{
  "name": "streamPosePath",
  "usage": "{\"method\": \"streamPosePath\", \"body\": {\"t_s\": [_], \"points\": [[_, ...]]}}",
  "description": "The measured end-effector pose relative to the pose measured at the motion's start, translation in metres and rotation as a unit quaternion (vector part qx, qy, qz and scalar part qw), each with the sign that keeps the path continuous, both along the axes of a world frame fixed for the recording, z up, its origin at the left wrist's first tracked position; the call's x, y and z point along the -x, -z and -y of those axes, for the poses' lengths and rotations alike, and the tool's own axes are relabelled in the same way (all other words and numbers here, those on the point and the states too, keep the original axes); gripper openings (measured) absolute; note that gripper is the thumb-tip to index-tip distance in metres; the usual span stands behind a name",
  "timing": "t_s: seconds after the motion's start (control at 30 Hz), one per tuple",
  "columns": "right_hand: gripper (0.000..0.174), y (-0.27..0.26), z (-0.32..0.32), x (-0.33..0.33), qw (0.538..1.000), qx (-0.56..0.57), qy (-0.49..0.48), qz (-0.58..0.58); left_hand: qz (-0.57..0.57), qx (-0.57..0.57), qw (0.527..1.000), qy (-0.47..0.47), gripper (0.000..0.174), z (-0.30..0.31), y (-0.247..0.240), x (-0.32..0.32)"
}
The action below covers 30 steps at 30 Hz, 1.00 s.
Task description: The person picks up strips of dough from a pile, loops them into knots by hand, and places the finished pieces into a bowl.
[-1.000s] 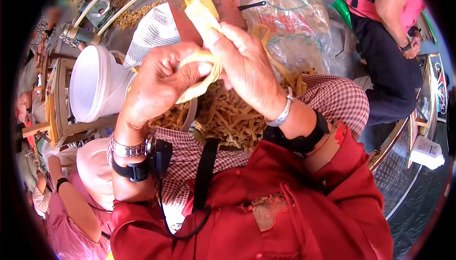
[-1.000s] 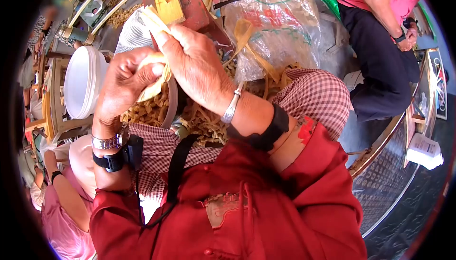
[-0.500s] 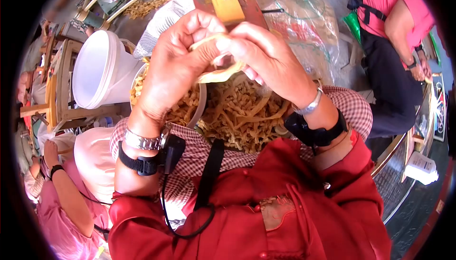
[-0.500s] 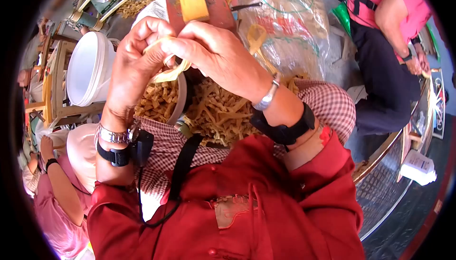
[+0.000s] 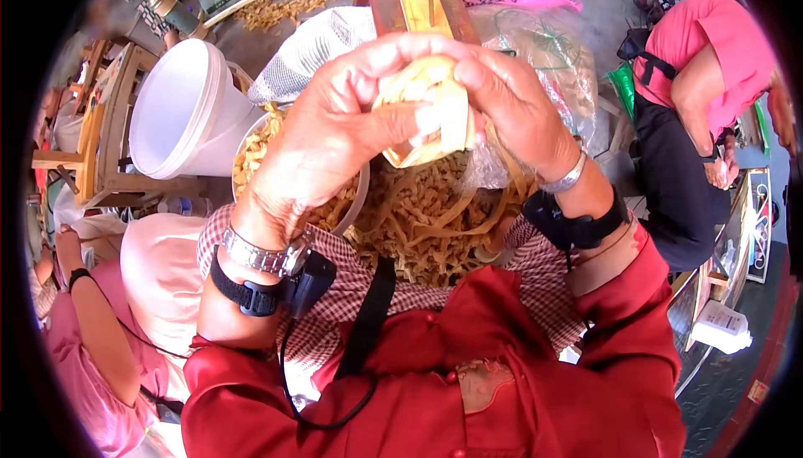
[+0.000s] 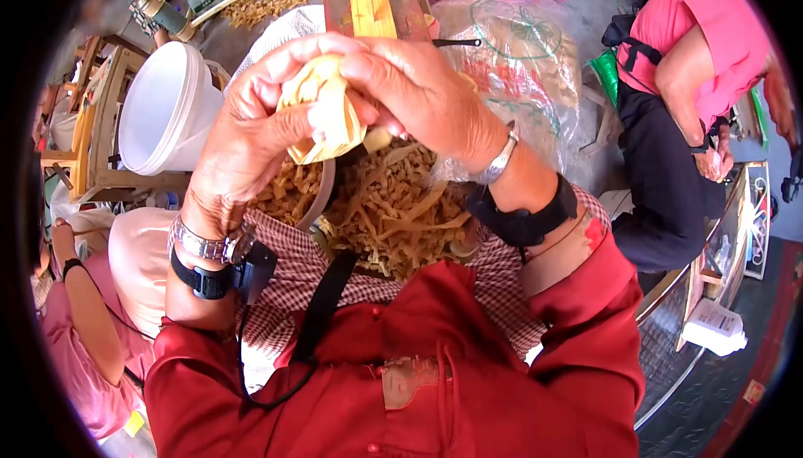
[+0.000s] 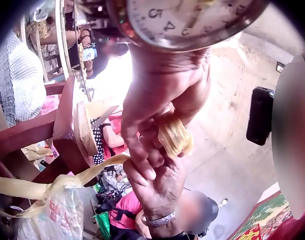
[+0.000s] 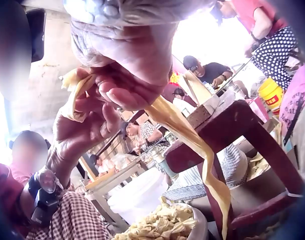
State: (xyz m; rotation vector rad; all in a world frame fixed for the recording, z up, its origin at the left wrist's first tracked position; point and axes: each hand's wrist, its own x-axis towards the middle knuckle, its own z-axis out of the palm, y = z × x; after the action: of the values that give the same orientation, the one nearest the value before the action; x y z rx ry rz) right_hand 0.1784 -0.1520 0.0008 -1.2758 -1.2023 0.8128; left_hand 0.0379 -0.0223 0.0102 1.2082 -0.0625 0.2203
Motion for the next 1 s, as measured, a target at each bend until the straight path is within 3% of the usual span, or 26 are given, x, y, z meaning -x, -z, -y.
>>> {"method": "streamPosePath", "body": {"t_s": [0.03, 0.1, 0.23, 0.33, 0.43, 0.53, 0.63, 0.77, 0.87, 0.9, 1.0], "points": [[0.046, 0.001, -0.002, -0.003, 1.000, 0.000, -0.012, 0.005, 0.032, 0.025, 0.999, 0.016, 0.038, -0.001, 0.004, -0.003], [0.046, 0.007, -0.007, -0.010, 0.999, 0.001, -0.030, 0.019, 0.005, -0.041, 0.997, -0.059, 0.029, 0.000, 0.007, -0.006], [0.044, 0.015, -0.011, -0.007, 0.997, 0.042, 0.042, 0.040, -0.080, -0.119, 0.982, -0.120, 0.027, 0.001, 0.002, -0.011], [0.041, 0.014, -0.010, -0.008, 0.996, 0.054, 0.055, 0.037, -0.073, -0.098, 0.982, -0.143, 0.034, -0.002, 0.017, -0.020], [0.038, 0.022, -0.014, -0.016, 0.999, -0.036, 0.033, -0.013, -0.076, 0.038, 0.995, -0.056, 0.038, 0.003, 0.009, -0.022], [0.067, 0.016, -0.003, -0.031, 0.987, -0.009, 0.046, 0.151, -0.072, 0.108, 0.990, 0.046, 0.043, 0.002, 0.007, -0.022], [0.098, 0.010, 0.006, -0.033, 0.990, 0.061, 0.069, 0.104, -0.051, 0.127, 0.985, 0.104, 0.049, 0.005, 0.004, -0.024], [0.071, 0.017, 0.020, -0.045, 0.987, 0.005, 0.148, 0.056, -0.027, 0.164, 0.984, 0.064, 0.047, -0.001, 0.000, -0.018], [0.063, 0.017, 0.043, -0.076, 0.993, 0.025, 0.115, 0.000, 0.015, 0.169, 0.984, 0.056, 0.040, -0.018, -0.003, -0.009], [0.050, 0.021, 0.045, -0.078, 0.988, 0.033, 0.151, 0.004, 0.016, 0.170, 0.984, 0.048, 0.040, -0.016, -0.003, -0.009], [0.039, 0.029, 0.041, -0.062, 0.989, 0.115, 0.090, -0.012, 0.015, 0.130, 0.991, 0.027, 0.042, -0.020, 0.002, -0.012]]}}
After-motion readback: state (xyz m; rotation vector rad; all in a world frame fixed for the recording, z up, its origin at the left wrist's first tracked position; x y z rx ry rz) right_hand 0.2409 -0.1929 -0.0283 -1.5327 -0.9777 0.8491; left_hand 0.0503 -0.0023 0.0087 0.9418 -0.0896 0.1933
